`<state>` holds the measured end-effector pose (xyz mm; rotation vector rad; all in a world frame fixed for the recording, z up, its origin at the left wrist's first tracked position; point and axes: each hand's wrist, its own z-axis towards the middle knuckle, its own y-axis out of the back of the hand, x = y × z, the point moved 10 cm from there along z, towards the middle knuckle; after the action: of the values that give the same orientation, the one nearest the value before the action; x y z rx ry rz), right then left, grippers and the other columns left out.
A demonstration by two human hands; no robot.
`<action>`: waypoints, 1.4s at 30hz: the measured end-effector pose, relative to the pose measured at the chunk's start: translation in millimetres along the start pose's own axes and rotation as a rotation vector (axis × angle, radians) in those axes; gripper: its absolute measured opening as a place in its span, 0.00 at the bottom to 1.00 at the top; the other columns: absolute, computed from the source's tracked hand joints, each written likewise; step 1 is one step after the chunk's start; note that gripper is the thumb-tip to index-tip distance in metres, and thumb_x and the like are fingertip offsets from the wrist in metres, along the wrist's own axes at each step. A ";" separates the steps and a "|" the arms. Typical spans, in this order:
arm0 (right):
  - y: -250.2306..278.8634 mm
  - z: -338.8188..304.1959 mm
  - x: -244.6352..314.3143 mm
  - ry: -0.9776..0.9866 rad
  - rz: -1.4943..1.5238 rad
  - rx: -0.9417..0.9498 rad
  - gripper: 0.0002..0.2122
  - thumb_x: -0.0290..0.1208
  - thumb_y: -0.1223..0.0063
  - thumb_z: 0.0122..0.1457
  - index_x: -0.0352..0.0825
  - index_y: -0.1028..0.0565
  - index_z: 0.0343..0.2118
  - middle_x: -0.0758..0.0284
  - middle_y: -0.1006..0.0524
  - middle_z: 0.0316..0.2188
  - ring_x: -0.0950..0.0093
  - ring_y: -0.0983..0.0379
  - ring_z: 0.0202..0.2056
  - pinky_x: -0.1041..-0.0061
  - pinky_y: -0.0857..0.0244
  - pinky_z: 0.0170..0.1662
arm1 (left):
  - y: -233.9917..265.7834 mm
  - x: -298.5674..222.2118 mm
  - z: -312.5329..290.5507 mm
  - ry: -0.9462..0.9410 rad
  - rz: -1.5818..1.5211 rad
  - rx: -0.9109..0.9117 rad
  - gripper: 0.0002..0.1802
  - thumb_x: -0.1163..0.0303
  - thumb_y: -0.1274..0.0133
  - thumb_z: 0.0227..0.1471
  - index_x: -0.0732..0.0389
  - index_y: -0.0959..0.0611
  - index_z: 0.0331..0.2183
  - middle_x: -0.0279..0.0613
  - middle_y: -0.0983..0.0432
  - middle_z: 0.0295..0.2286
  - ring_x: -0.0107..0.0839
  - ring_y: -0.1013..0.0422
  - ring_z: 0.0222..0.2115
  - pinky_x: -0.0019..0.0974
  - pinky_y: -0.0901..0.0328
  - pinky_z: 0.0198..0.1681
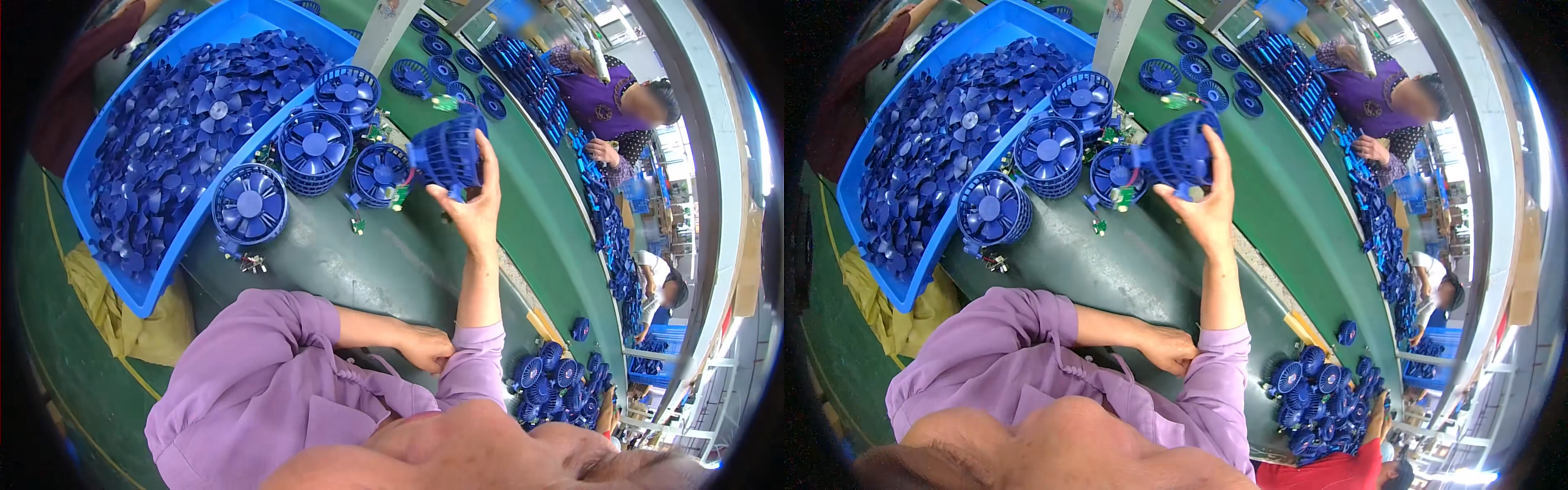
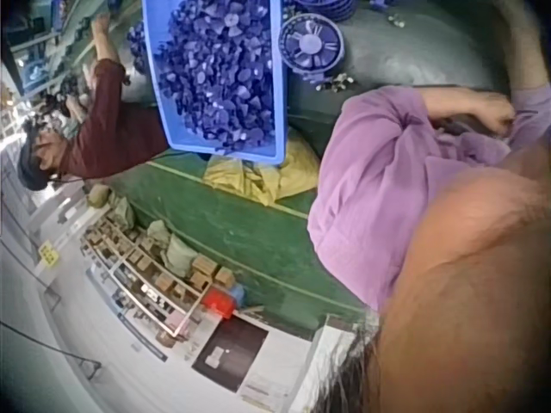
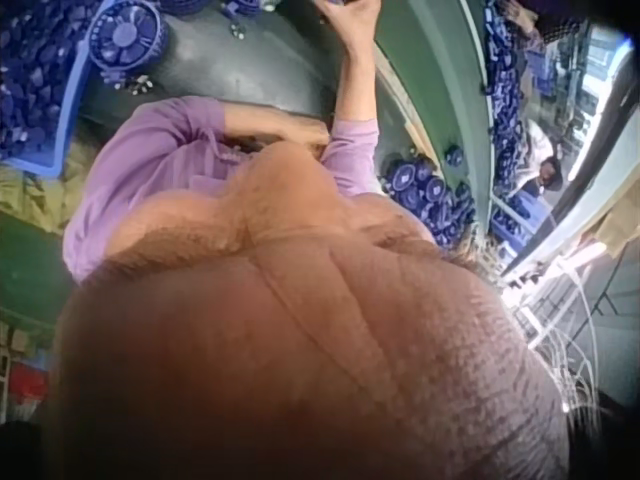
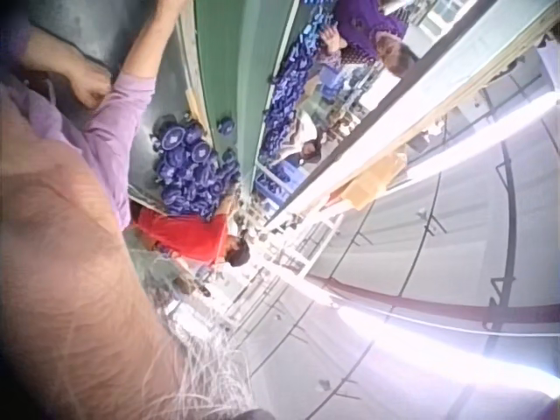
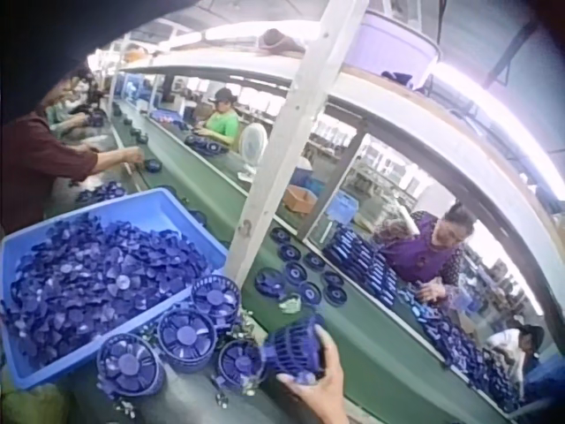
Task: The person assembles portable fan heads by fitting fan grilles and housings together by hand and placing the assembled components onto the conveyor belt.
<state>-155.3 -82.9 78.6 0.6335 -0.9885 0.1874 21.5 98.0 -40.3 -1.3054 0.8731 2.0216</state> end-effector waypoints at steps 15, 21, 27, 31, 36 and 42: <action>-61.2 -12.1 37.5 0.133 -0.306 0.423 0.47 0.48 0.28 0.33 0.45 0.39 0.60 0.54 0.49 0.63 0.54 0.52 0.64 0.57 0.50 0.62 | -0.1 -3.1 -1.3 -0.104 0.102 -0.080 0.09 0.69 0.44 0.39 0.65 0.21 0.24 0.51 0.24 0.21 0.50 0.27 0.25 0.47 0.34 0.29; -26.1 -5.6 29.6 0.119 -0.063 0.203 0.33 0.43 0.35 0.47 0.42 0.33 0.57 0.59 0.40 0.61 0.61 0.43 0.61 0.63 0.41 0.57 | -5.0 5.1 -1.7 -0.123 0.129 -0.088 0.09 0.69 0.44 0.39 0.65 0.21 0.23 0.52 0.25 0.21 0.50 0.27 0.25 0.48 0.34 0.29; 41.3 2.2 -85.3 -0.100 -0.242 -0.056 0.25 0.32 0.40 0.52 0.40 0.31 0.55 0.59 0.35 0.57 0.66 0.33 0.53 0.69 0.31 0.47 | 10.7 -17.8 -1.2 -0.091 0.043 -0.043 0.08 0.72 0.47 0.41 0.67 0.23 0.26 0.56 0.27 0.21 0.50 0.29 0.21 0.46 0.37 0.26; 71.3 31.9 -135.2 -0.138 -0.522 -0.108 0.27 0.32 0.38 0.51 0.40 0.32 0.55 0.59 0.32 0.54 0.64 0.33 0.53 0.71 0.29 0.45 | 6.6 2.4 1.3 -0.011 0.024 -0.007 0.09 0.72 0.47 0.43 0.68 0.22 0.27 0.53 0.23 0.23 0.49 0.26 0.25 0.45 0.34 0.30; 96.2 93.3 -173.2 0.086 -0.728 -0.203 0.27 0.33 0.37 0.48 0.35 0.31 0.53 0.54 0.30 0.50 0.56 0.35 0.53 0.64 0.42 0.58 | 12.5 16.0 -1.2 0.072 -0.182 -0.126 0.09 0.70 0.46 0.46 0.67 0.20 0.29 0.51 0.21 0.24 0.43 0.25 0.24 0.40 0.32 0.28; 133.3 149.8 -248.4 -0.343 -1.020 -0.209 0.35 0.48 0.38 0.46 0.49 0.37 0.58 0.52 0.41 0.60 0.52 0.40 0.57 0.55 0.44 0.58 | 69.2 17.6 -9.3 0.132 -0.041 -0.493 0.08 0.74 0.48 0.48 0.67 0.21 0.32 0.50 0.23 0.23 0.38 0.26 0.22 0.38 0.34 0.27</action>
<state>-456.3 -29.1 -13.1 0.9178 -0.8819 -0.9370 -31.8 49.8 -44.6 -1.7175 0.4037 2.2203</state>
